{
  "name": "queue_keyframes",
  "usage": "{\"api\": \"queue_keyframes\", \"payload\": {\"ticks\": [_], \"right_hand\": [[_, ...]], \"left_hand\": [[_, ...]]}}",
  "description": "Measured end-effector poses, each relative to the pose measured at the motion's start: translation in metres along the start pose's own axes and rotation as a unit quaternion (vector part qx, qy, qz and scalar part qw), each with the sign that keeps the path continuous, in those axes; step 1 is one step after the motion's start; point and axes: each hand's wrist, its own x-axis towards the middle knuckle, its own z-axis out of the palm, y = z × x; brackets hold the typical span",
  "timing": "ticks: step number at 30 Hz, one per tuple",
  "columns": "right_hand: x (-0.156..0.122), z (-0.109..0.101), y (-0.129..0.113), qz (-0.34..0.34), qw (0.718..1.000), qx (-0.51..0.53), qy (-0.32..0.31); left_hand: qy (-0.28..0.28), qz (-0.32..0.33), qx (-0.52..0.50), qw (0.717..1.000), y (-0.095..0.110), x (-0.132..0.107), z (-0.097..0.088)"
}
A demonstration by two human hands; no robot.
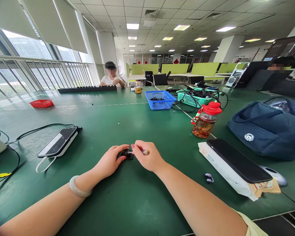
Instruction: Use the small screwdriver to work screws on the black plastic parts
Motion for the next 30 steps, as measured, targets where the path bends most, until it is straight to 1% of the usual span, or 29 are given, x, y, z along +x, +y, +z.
{"api": "queue_keyframes", "payload": {"ticks": [3,6,9,12,15,18,20,24,30], "right_hand": [[-0.005,0.0,-0.006,-0.102,0.991,-0.084,-0.029],[-0.006,-0.001,-0.008,-0.172,0.975,-0.137,-0.033],[-0.005,0.0,-0.008,-0.214,0.964,-0.159,-0.011],[-0.005,0.0,-0.007,-0.223,0.962,-0.159,0.017],[-0.006,-0.001,-0.006,-0.191,0.971,-0.136,0.051],[-0.005,-0.003,-0.004,-0.112,0.988,-0.068,0.083],[-0.003,-0.003,-0.001,-0.055,0.994,-0.019,0.096],[0.002,-0.004,0.004,0.026,0.993,0.03,0.109],[0.008,-0.005,0.008,0.113,0.983,0.088,0.114]], "left_hand": [[-0.006,0.001,0.008,1.0,0.001,-0.001,0.0],[-0.009,0.009,0.006,1.0,0.003,-0.002,-0.001],[-0.006,0.02,0.003,1.0,0.004,-0.002,0.0],[-0.006,0.025,-0.001,1.0,0.003,-0.001,0.0],[-0.004,0.022,0.002,1.0,0.003,-0.001,0.0],[-0.004,0.018,0.003,1.0,0.003,-0.001,-0.001],[-0.007,0.014,0.0,1.0,0.004,-0.002,-0.001],[-0.009,0.0,-0.007,1.0,0.005,-0.003,-0.002],[-0.025,-0.013,-0.011,1.0,0.008,-0.003,-0.004]]}}
